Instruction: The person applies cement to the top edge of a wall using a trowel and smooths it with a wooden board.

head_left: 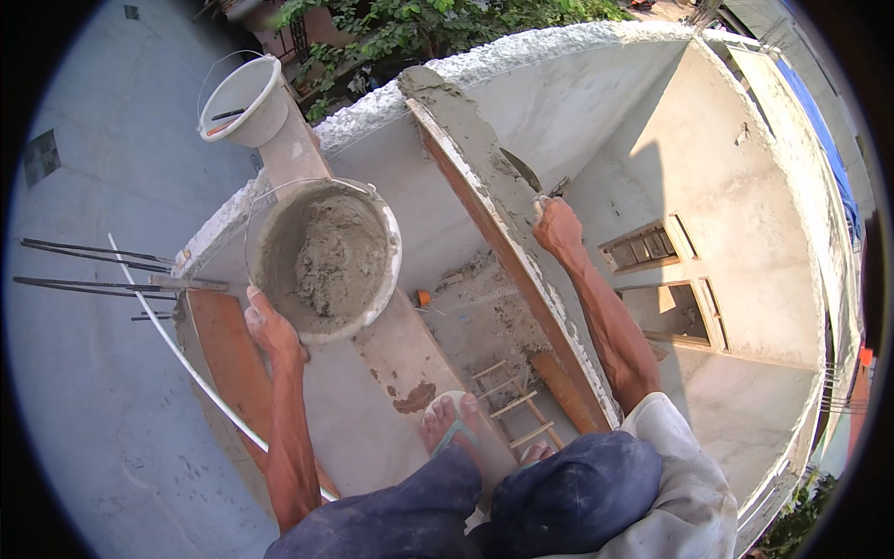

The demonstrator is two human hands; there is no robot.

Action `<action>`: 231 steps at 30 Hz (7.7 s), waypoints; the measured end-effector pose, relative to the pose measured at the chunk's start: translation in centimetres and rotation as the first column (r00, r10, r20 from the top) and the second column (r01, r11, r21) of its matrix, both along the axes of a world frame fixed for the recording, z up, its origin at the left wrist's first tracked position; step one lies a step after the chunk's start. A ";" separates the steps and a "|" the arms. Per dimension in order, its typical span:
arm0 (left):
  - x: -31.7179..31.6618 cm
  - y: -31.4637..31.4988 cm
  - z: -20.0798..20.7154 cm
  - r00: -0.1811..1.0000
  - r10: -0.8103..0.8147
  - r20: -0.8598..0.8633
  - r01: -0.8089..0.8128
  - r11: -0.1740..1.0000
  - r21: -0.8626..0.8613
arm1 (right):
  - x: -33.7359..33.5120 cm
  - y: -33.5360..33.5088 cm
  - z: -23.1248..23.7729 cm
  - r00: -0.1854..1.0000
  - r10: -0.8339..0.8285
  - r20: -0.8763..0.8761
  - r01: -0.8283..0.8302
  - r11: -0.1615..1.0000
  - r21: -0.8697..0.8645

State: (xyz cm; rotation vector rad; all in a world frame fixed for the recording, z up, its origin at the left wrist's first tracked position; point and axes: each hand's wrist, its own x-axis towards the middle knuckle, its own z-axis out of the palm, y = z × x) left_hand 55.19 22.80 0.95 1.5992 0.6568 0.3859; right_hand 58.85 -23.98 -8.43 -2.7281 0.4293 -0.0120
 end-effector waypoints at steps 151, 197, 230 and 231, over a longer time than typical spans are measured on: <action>0.6 -0.9 2.5 0.986 0.012 -0.167 0.018 0.984 0.177 | -39.6 -6.4 -3.8 0.942 0.108 -0.318 -0.146 0.984 -0.101; 0.5 1.8 -0.4 0.995 0.002 -0.095 0.021 0.970 0.240 | -8.1 -2.8 -5.6 0.999 0.023 -0.023 -0.025 0.993 -0.116; 1.0 0.3 0.4 0.984 0.036 -0.176 0.025 0.943 0.331 | -65.5 -13.2 -3.3 0.542 -0.670 -0.508 0.596 0.732 -0.330; 1.3 0.3 -0.7 0.985 0.028 -0.167 0.031 0.939 0.341 | -68.6 -14.6 -3.6 0.568 -0.677 -0.468 0.576 0.733 -0.362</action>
